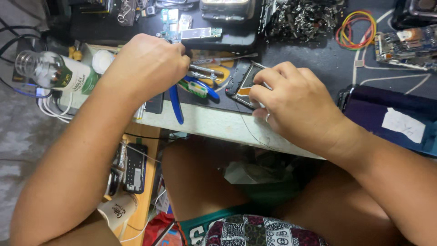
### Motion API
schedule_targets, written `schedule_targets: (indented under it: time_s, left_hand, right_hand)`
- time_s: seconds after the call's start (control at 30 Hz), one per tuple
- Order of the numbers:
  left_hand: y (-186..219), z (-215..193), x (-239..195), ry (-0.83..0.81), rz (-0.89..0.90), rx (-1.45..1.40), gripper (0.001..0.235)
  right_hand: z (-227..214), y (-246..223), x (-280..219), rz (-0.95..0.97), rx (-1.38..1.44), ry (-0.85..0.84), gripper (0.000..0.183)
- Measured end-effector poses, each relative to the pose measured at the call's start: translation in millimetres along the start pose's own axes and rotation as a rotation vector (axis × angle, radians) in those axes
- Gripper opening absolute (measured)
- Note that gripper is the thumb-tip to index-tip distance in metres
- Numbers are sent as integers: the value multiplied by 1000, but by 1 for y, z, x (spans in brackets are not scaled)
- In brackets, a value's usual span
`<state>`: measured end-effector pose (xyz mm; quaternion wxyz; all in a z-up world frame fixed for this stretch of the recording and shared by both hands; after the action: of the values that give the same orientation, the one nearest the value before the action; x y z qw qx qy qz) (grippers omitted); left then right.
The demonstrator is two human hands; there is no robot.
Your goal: The person disassembles a smartphone by removing the back cover and using a screwdriver to unscrew internal components. They then use a metal tool to pry and disconnect parts inside the device.
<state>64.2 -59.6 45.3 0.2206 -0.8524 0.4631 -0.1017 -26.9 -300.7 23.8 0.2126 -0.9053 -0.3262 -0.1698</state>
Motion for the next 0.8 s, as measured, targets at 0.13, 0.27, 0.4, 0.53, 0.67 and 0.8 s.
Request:
schedule_targets:
  time_s: [0.13,0.27,0.4,0.53,0.67,0.8]
  left_hand:
    - [-3,2,0,26,-11,-57,17]
    - [-3,2,-5,112,28,14,9]
    - [0,-4,-12,181,11,60,4]
    - [3,-16,-21,287,5,48,11]
    - [5,-34,-29,377,-45,-5,14]
    - [15,-53,-46,685,-196,-256,26]
  right_hand:
    - [1,0,1,-5,1,-28,28]
    - [1,0,1,-20,-20,-37,28]
    - [0,0,1,-9,-9,-49,28]
    - [1,2,0,2,13,-54,25]
    - [1,1,0,-2,21,-57,23]
    - [2,0,0,-1,46,-54,23]
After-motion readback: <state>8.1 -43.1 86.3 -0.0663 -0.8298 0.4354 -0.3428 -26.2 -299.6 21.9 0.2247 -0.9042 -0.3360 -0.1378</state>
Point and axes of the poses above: each hand's wrist, its own x-axis towards the middle knuckle, its own z-axis out of the palm, y = z × x, the point moved 3 cm from there along x, towards the middle knuckle, and after that the axes turned 8 degrees about y, right-handed, at the moved point
